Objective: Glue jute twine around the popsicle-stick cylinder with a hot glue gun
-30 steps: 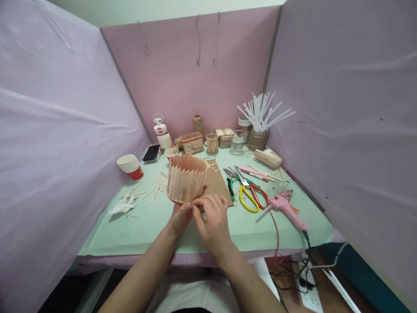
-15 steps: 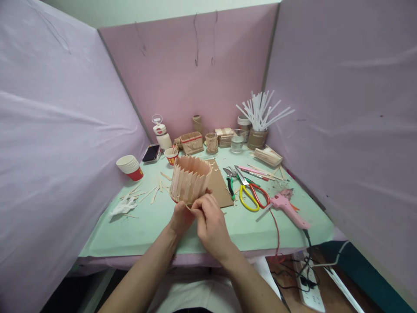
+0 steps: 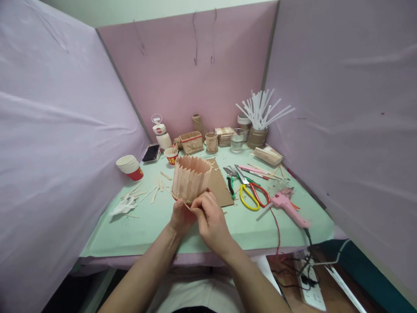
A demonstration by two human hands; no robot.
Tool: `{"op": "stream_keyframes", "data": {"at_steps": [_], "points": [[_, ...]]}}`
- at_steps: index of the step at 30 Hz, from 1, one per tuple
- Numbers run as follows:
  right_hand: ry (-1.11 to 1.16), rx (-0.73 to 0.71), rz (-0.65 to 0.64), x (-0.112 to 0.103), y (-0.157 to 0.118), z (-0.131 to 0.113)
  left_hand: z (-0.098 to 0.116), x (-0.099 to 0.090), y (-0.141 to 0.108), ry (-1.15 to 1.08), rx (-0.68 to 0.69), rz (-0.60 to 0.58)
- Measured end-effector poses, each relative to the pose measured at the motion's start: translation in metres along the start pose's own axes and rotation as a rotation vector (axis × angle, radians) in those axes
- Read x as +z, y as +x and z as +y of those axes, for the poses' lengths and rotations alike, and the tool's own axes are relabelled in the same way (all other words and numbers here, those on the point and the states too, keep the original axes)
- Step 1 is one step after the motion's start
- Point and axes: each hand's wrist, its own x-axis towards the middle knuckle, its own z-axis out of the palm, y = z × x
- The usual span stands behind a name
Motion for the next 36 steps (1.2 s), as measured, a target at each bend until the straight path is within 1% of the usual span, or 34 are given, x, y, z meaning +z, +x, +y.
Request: {"op": "stream_keyframes", "data": {"at_steps": [5, 7, 10, 12, 16, 20, 24, 29, 31, 34, 36], "points": [[-0.04, 0.0, 0.011, -0.002, 0.0, -0.003, 0.003, -0.002, 0.0, 0.048, -0.021, -0.021], [-0.121, -0.019, 0.024, -0.002, -0.001, -0.005, 0.004, -0.004, -0.001, 0.093, -0.005, -0.024], [-0.264, -0.075, 0.078, -0.001, -0.002, -0.007, 0.004, -0.008, -0.001, 0.156, 0.038, -0.016], [-0.315, -0.109, 0.109, 0.0, -0.003, -0.007, 0.004, -0.01, -0.001, 0.189, 0.06, -0.008], [-0.327, -0.136, 0.146, 0.002, -0.005, -0.007, 0.003, -0.01, 0.0, 0.233, 0.11, 0.004], [-0.294, -0.11, 0.217, 0.006, -0.007, -0.012, 0.003, -0.012, 0.0, 0.27, 0.158, 0.022], [-0.238, -0.076, 0.286, 0.011, -0.008, -0.015, 0.0, -0.021, -0.001, 0.337, 0.144, 0.057], [-0.318, -0.155, 0.338, 0.013, -0.01, -0.013, -0.003, -0.03, -0.003, 0.386, 0.15, 0.017], [-0.294, -0.134, 0.332, 0.013, -0.011, -0.012, -0.002, -0.029, -0.003, 0.39, 0.149, 0.015], [-0.179, -0.015, 0.301, 0.012, -0.009, -0.012, -0.001, -0.021, -0.003, 0.359, 0.129, 0.031], [-0.115, 0.063, 0.28, 0.009, -0.006, -0.011, 0.0, -0.013, -0.001, 0.293, 0.116, 0.03]]}}
